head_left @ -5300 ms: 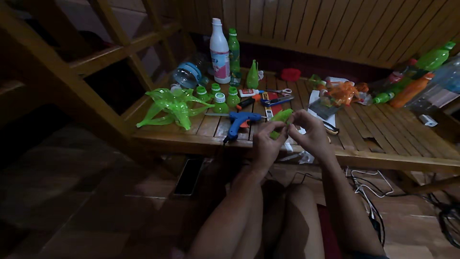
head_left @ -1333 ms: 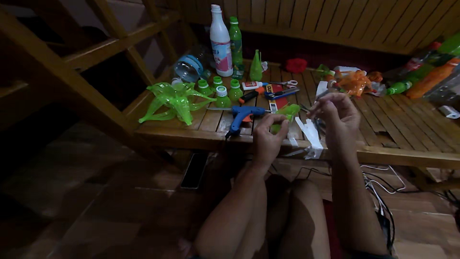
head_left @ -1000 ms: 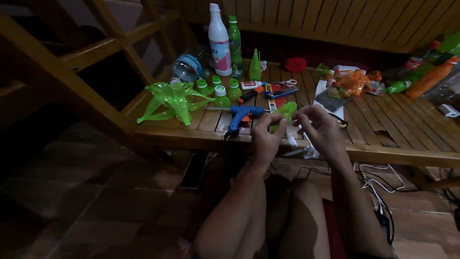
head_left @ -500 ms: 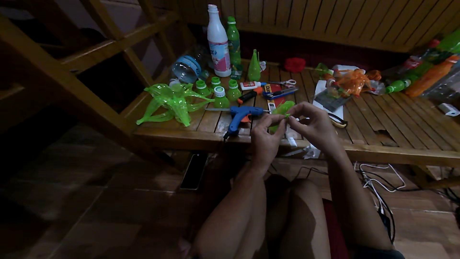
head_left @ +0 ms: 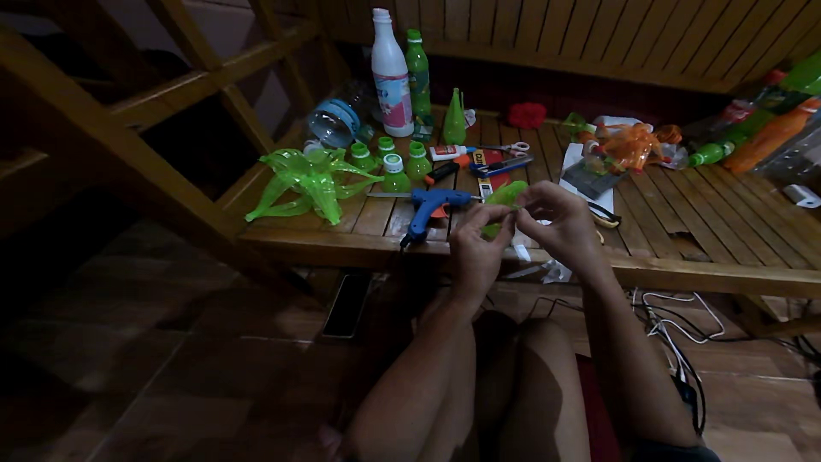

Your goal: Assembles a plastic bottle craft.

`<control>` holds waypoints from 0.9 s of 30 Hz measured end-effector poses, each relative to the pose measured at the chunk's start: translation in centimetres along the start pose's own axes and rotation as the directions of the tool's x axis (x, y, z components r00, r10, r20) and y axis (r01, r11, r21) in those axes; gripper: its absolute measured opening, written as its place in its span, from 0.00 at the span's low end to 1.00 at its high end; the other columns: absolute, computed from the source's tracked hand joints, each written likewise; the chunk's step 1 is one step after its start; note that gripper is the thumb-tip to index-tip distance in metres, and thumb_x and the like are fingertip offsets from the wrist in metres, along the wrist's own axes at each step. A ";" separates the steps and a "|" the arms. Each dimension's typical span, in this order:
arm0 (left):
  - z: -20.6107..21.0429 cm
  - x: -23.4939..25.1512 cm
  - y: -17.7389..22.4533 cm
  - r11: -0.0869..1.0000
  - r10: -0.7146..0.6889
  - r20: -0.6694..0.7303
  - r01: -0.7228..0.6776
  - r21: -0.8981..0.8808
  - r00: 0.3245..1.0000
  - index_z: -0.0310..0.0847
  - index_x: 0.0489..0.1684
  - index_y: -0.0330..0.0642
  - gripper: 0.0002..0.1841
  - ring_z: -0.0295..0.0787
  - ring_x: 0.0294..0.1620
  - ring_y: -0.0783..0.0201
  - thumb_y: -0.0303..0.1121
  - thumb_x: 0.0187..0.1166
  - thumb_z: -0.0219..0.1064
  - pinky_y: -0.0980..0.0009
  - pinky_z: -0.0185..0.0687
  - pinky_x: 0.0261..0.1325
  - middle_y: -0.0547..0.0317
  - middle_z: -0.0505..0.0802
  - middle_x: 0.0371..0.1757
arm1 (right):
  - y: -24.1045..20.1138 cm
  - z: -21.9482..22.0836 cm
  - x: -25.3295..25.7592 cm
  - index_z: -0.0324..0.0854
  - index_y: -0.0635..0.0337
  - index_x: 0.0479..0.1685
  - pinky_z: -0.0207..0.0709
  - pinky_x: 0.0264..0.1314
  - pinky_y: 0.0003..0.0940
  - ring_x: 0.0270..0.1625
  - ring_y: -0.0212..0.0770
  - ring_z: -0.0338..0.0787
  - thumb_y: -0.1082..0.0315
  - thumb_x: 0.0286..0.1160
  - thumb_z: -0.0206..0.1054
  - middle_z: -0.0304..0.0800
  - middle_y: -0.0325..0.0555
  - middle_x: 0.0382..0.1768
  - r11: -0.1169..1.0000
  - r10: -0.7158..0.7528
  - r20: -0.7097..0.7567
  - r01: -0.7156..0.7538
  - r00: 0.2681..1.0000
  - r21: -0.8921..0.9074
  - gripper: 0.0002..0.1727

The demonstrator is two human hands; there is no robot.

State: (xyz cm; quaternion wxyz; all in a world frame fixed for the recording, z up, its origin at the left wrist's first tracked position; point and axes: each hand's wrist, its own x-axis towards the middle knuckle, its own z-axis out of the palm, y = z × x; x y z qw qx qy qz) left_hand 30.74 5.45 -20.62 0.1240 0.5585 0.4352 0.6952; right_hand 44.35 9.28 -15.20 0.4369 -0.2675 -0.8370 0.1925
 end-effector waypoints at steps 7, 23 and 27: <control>0.0 0.0 -0.1 1.000 0.010 0.006 -0.010 0.000 1.000 0.90 0.44 0.32 0.06 0.90 0.51 0.70 0.23 0.74 0.74 0.75 0.85 0.59 0.52 0.93 0.47 | 0.0 0.0 -0.1 0.84 0.67 0.42 0.86 0.36 0.22 0.32 0.29 0.89 0.75 0.69 0.70 0.88 0.49 0.41 1.000 -0.025 -0.021 0.025 0.999 -0.007 0.06; -0.2 0.0 0.4 0.998 -0.068 0.015 0.068 0.002 0.998 0.89 0.46 0.30 0.07 0.90 0.48 0.71 0.25 0.77 0.72 0.75 0.85 0.57 0.50 0.94 0.46 | -0.2 -0.8 -0.1 0.85 0.65 0.49 0.86 0.41 0.22 0.36 0.28 0.90 0.74 0.74 0.68 0.90 0.47 0.44 0.997 0.061 0.085 -0.065 0.994 0.045 0.08; -0.4 0.2 0.5 0.996 -0.091 0.036 0.090 0.028 0.995 0.88 0.48 0.30 0.09 0.90 0.47 0.68 0.27 0.80 0.70 0.71 0.85 0.55 0.48 0.93 0.46 | -0.2 -0.9 0.0 0.84 0.65 0.58 0.85 0.42 0.25 0.38 0.28 0.90 0.67 0.84 0.61 0.92 0.46 0.45 0.983 0.137 0.061 -0.144 0.989 0.118 0.13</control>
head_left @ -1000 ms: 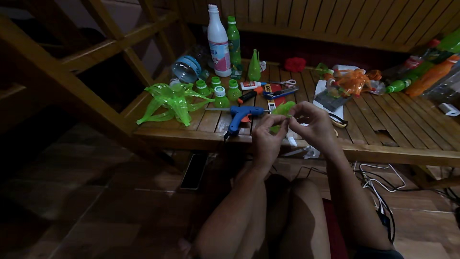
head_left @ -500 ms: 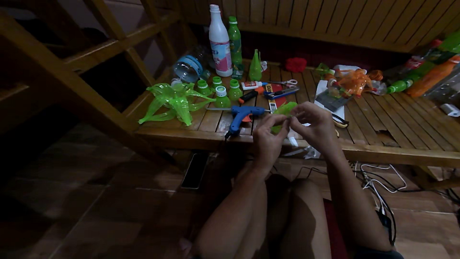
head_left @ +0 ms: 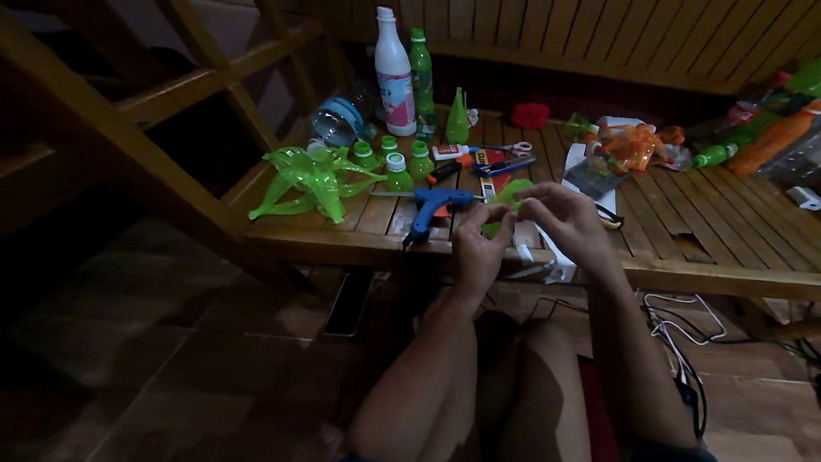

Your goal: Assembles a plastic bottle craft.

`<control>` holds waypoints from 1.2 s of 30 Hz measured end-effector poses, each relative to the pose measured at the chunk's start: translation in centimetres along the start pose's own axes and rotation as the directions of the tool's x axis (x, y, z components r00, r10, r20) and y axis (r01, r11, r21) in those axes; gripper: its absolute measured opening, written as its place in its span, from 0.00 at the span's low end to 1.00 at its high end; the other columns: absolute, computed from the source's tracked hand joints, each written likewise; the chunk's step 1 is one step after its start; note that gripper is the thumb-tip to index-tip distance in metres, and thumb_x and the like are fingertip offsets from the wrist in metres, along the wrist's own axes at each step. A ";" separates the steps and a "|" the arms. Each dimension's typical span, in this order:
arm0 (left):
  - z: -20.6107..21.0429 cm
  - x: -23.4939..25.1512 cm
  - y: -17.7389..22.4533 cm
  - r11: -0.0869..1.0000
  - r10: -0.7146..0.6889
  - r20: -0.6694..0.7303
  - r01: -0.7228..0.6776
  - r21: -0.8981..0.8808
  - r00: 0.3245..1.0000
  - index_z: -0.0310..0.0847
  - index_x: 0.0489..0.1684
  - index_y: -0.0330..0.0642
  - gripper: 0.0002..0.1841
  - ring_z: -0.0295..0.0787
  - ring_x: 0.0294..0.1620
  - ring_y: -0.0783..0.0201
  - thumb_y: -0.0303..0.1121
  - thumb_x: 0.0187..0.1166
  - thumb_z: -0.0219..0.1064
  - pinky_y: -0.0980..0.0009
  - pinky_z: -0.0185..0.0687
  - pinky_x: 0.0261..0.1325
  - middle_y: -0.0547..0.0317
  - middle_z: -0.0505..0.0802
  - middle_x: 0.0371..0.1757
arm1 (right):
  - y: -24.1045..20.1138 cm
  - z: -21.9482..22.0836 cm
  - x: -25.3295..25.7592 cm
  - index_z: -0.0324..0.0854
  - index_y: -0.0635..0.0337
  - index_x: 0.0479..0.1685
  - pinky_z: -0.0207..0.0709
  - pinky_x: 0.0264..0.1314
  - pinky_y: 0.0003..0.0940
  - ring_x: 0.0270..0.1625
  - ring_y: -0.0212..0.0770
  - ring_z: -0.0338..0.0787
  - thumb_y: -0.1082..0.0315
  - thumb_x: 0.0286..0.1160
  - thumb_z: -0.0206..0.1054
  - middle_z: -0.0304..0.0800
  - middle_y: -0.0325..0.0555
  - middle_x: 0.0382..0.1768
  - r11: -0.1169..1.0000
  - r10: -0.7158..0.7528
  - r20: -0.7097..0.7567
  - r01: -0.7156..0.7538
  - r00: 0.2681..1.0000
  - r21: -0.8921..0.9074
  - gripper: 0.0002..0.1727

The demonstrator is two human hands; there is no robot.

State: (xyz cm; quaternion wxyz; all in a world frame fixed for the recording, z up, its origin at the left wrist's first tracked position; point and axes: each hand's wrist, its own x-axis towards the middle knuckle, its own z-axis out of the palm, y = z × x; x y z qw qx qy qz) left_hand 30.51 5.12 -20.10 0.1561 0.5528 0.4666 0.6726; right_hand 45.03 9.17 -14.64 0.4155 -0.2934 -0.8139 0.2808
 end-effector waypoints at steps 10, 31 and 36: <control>-0.8 1.6 0.5 0.981 -0.189 0.047 0.187 0.047 0.981 0.88 0.50 0.34 0.09 0.89 0.43 0.68 0.31 0.83 0.69 0.70 0.86 0.50 0.53 0.93 0.46 | 1.1 -1.1 0.8 0.81 0.57 0.54 0.93 0.46 0.31 0.36 0.31 0.96 0.71 0.89 0.55 0.96 0.32 0.34 0.887 -0.015 -0.393 0.193 0.920 0.420 0.08; 3.9 13.4 0.0 0.942 -0.330 0.039 0.332 -0.051 0.943 0.83 0.54 0.32 0.10 0.91 0.43 0.66 0.31 0.87 0.65 0.67 0.86 0.52 0.52 0.95 0.45 | 9.3 -3.6 14.2 0.81 0.64 0.44 0.79 0.31 0.21 0.26 0.22 0.81 0.66 0.90 0.49 0.83 0.32 0.29 0.936 -0.083 -0.036 0.091 0.996 0.341 0.16; 4.1 12.1 0.5 0.938 -0.345 0.018 0.346 -0.016 0.938 0.84 0.52 0.33 0.08 0.89 0.38 0.71 0.29 0.84 0.67 0.73 0.84 0.46 0.56 0.95 0.41 | 10.2 -3.3 12.8 0.78 0.67 0.52 0.77 0.28 0.17 0.25 0.20 0.80 0.74 0.85 0.52 0.84 0.33 0.29 0.938 -0.131 -0.017 0.130 0.991 0.322 0.10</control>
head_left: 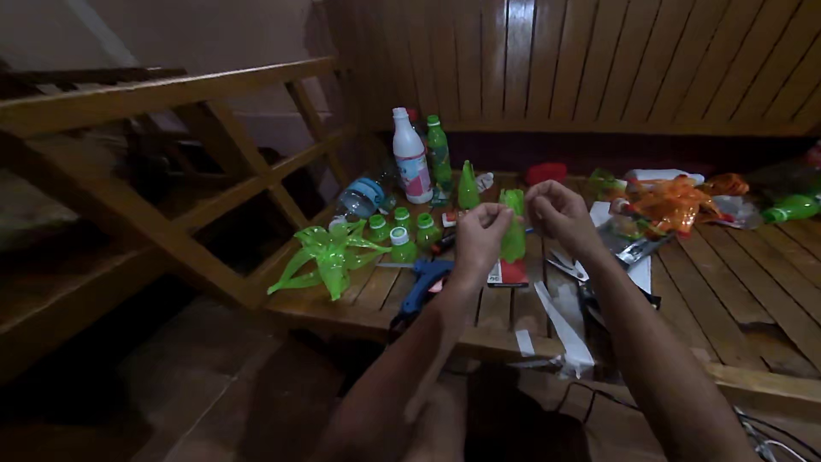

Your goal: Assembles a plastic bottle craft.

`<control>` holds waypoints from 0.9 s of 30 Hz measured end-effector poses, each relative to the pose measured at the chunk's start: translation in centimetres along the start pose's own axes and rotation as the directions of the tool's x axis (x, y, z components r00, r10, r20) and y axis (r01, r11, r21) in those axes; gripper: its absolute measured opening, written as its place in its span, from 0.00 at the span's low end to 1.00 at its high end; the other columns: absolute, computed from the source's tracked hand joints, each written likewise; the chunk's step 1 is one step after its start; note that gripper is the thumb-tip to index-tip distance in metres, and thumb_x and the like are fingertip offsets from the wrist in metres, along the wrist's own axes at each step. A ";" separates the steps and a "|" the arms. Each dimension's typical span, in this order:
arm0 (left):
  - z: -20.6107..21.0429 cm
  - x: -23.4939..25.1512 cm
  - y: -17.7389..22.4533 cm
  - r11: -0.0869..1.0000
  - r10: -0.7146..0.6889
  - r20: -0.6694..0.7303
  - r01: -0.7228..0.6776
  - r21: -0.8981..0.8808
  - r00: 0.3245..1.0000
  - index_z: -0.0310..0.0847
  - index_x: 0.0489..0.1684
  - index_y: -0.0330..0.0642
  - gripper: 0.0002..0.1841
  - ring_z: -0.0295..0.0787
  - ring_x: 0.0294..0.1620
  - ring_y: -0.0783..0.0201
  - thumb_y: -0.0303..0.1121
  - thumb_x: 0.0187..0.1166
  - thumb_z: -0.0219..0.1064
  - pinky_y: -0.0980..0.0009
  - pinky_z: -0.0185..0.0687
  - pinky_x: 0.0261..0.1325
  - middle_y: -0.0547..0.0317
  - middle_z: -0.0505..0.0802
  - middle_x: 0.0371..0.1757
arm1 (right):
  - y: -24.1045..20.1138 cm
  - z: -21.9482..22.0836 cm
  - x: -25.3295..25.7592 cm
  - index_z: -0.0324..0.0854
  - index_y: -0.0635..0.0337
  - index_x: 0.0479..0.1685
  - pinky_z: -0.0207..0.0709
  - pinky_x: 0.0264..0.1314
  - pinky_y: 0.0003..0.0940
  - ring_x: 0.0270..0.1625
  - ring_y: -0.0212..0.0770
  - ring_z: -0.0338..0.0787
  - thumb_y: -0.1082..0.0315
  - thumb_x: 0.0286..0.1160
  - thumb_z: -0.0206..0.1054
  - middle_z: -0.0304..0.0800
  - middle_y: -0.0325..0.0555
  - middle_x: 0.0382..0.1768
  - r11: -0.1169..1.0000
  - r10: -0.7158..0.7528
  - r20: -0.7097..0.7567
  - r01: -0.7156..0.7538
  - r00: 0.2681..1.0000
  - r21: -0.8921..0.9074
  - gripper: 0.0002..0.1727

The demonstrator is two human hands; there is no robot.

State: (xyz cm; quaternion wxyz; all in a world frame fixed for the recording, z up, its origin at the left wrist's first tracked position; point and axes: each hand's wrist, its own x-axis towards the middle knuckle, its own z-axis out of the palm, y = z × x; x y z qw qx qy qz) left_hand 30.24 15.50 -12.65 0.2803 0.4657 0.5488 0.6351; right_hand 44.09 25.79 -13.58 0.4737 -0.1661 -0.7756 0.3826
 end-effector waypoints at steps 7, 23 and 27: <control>-0.4 -1.2 -1.4 0.996 0.017 0.014 -0.018 0.084 1.000 0.84 0.54 0.34 0.10 0.87 0.35 0.71 0.32 0.86 0.66 0.73 0.82 0.41 0.56 0.95 0.43 | -0.6 0.1 -1.1 0.77 0.67 0.45 0.75 0.25 0.19 0.21 0.22 0.79 0.71 0.88 0.44 0.83 0.35 0.25 0.997 0.068 0.018 -0.067 0.998 -0.027 0.15; 0.2 -1.1 -2.7 0.985 0.098 -0.016 -0.094 0.145 0.995 0.88 0.49 0.38 0.07 0.87 0.35 0.72 0.32 0.84 0.69 0.71 0.82 0.43 0.59 0.93 0.40 | 0.3 0.6 -1.0 0.82 0.65 0.46 0.84 0.41 0.20 0.36 0.22 0.86 0.72 0.75 0.68 0.87 0.38 0.39 0.995 0.032 0.099 -0.022 0.995 -0.099 0.07; 0.3 -1.1 -2.7 0.977 0.121 -0.009 -0.117 0.177 0.993 0.88 0.49 0.37 0.07 0.88 0.38 0.69 0.31 0.84 0.69 0.69 0.83 0.45 0.56 0.94 0.42 | -0.1 0.6 -1.1 0.82 0.66 0.45 0.83 0.41 0.20 0.36 0.22 0.85 0.73 0.75 0.67 0.86 0.39 0.40 0.994 0.038 0.099 -0.027 0.994 -0.105 0.06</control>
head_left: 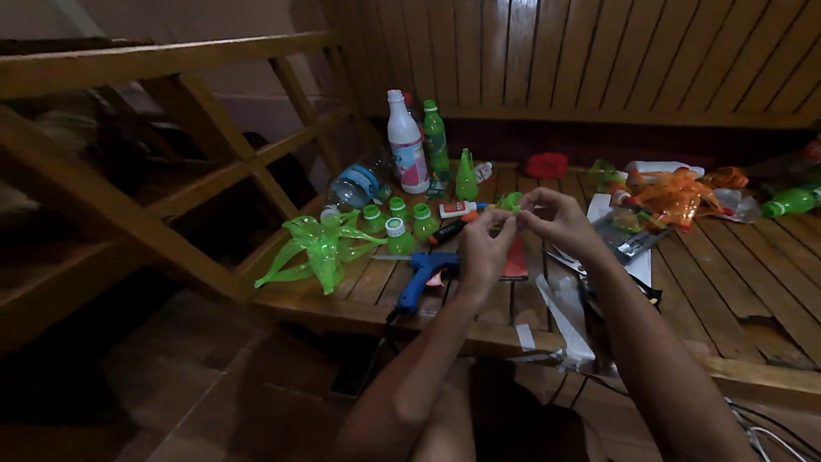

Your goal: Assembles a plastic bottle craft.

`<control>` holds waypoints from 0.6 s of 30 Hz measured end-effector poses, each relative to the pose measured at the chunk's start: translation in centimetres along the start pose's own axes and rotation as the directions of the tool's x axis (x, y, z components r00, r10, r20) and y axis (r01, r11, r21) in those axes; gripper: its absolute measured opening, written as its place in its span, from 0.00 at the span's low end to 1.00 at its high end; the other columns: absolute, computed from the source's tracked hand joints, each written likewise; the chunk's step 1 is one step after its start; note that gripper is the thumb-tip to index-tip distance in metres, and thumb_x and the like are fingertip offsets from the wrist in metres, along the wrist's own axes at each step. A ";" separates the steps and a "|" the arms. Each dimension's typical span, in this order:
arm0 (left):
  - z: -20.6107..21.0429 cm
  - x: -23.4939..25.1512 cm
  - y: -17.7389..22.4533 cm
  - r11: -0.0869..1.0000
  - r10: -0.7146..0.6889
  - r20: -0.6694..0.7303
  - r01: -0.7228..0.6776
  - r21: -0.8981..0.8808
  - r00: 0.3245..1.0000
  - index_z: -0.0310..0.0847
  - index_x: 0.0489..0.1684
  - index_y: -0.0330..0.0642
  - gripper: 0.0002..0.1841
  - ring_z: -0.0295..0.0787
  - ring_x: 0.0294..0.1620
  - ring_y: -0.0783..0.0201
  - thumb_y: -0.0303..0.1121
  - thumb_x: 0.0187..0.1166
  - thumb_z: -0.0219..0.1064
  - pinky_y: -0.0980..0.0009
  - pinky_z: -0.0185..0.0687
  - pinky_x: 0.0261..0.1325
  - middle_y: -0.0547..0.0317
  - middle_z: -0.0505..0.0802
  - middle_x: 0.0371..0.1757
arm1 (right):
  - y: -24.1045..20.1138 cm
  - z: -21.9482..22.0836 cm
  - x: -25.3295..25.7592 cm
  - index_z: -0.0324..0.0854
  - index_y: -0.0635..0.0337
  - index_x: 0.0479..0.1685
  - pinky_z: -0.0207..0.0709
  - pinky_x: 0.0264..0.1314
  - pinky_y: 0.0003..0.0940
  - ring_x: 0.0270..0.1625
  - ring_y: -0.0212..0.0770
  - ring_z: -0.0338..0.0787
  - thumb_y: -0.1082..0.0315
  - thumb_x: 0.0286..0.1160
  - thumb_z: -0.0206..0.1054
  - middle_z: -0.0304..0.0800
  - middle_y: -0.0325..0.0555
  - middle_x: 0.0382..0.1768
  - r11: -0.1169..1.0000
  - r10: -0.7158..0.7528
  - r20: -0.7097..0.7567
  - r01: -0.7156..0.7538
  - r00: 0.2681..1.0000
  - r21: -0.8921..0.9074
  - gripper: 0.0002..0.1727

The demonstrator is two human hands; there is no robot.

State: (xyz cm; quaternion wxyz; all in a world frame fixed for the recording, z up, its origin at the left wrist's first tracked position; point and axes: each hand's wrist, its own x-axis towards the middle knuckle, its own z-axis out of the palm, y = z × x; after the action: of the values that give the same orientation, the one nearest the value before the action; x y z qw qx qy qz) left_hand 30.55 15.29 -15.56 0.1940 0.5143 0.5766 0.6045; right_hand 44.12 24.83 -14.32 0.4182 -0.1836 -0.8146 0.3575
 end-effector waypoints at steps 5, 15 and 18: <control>0.0 -0.3 0.4 1.000 0.005 0.014 -0.005 0.013 1.000 0.88 0.50 0.36 0.07 0.88 0.40 0.70 0.30 0.84 0.68 0.71 0.83 0.47 0.56 0.94 0.45 | -0.2 0.0 -0.1 0.81 0.66 0.43 0.83 0.41 0.19 0.35 0.22 0.86 0.74 0.73 0.68 0.86 0.38 0.38 1.000 0.000 -0.001 0.000 1.000 0.028 0.05; 0.1 -0.3 0.1 0.999 0.029 0.018 -0.030 0.042 0.999 0.88 0.50 0.38 0.07 0.90 0.40 0.70 0.31 0.84 0.69 0.70 0.85 0.48 0.56 0.94 0.44 | 0.2 0.0 0.0 0.80 0.64 0.41 0.81 0.38 0.17 0.33 0.19 0.84 0.74 0.73 0.65 0.86 0.34 0.35 0.998 -0.056 0.016 0.055 0.998 0.041 0.03; 0.2 -0.3 0.0 0.998 0.051 0.020 -0.052 0.044 0.998 0.88 0.50 0.37 0.07 0.90 0.41 0.70 0.30 0.83 0.69 0.70 0.86 0.49 0.55 0.94 0.45 | 0.4 0.0 0.0 0.81 0.63 0.40 0.81 0.38 0.16 0.33 0.18 0.84 0.74 0.72 0.66 0.86 0.33 0.35 0.997 -0.078 -0.007 0.078 0.997 0.026 0.03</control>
State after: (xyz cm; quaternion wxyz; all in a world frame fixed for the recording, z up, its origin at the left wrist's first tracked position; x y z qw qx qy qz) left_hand 30.84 15.16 -15.71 0.1722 0.5388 0.5747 0.5914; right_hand 44.06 25.11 -14.60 0.4366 -0.1470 -0.8152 0.3509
